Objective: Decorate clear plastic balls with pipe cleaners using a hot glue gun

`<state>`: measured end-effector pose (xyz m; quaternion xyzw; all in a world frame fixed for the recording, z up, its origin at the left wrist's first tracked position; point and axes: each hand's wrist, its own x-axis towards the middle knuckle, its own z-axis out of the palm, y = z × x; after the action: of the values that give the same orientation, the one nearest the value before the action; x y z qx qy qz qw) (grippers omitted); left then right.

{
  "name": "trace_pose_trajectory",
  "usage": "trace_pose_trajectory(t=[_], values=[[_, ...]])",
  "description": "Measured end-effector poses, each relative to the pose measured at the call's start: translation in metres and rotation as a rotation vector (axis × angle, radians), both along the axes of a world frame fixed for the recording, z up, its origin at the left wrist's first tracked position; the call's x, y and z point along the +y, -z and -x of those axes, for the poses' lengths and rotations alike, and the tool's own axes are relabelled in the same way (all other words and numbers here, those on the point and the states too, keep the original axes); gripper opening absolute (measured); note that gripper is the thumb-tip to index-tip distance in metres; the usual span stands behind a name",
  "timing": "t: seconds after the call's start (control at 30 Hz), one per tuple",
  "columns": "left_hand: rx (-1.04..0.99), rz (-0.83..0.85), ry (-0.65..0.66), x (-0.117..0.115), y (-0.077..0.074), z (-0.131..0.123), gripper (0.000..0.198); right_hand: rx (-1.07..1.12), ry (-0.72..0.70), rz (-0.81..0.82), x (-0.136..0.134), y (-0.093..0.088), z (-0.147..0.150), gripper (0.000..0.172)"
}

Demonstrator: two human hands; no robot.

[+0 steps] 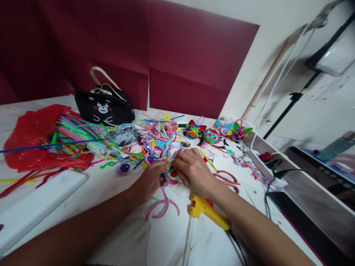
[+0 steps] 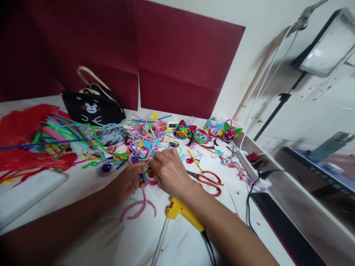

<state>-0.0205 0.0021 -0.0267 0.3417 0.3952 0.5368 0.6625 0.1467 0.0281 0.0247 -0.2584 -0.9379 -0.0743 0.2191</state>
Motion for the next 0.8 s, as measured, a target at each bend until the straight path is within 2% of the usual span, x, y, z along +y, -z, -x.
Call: trace_pose_trajectory(t=[0.27, 0.4, 0.53, 0.67, 0.8], values=[[-0.062, 0.011, 0.021, 0.001, -0.001, 0.002, 0.014, -0.016, 0.020, -0.006, 0.000, -0.002, -0.001, 0.014], [-0.125, 0.042, 0.047, 0.001, -0.003, 0.004, 0.005, -0.006, 0.014, 0.000, 0.000, -0.004, -0.002, 0.016], [-0.175, 0.063, 0.067, 0.002, -0.007, 0.005, 0.009, 0.103, -0.012, 0.014, 0.005, -0.009, -0.010, 0.021], [-0.226, 0.074, 0.041, 0.004, -0.011, 0.009, 0.013, 0.329, -0.040, 0.001, 0.002, -0.025, -0.024, 0.027], [-0.281, 0.063, -0.011, 0.010, -0.013, 0.015, 0.017, 0.592, -0.128, 0.069, -0.030, -0.057, -0.040, 0.030]])
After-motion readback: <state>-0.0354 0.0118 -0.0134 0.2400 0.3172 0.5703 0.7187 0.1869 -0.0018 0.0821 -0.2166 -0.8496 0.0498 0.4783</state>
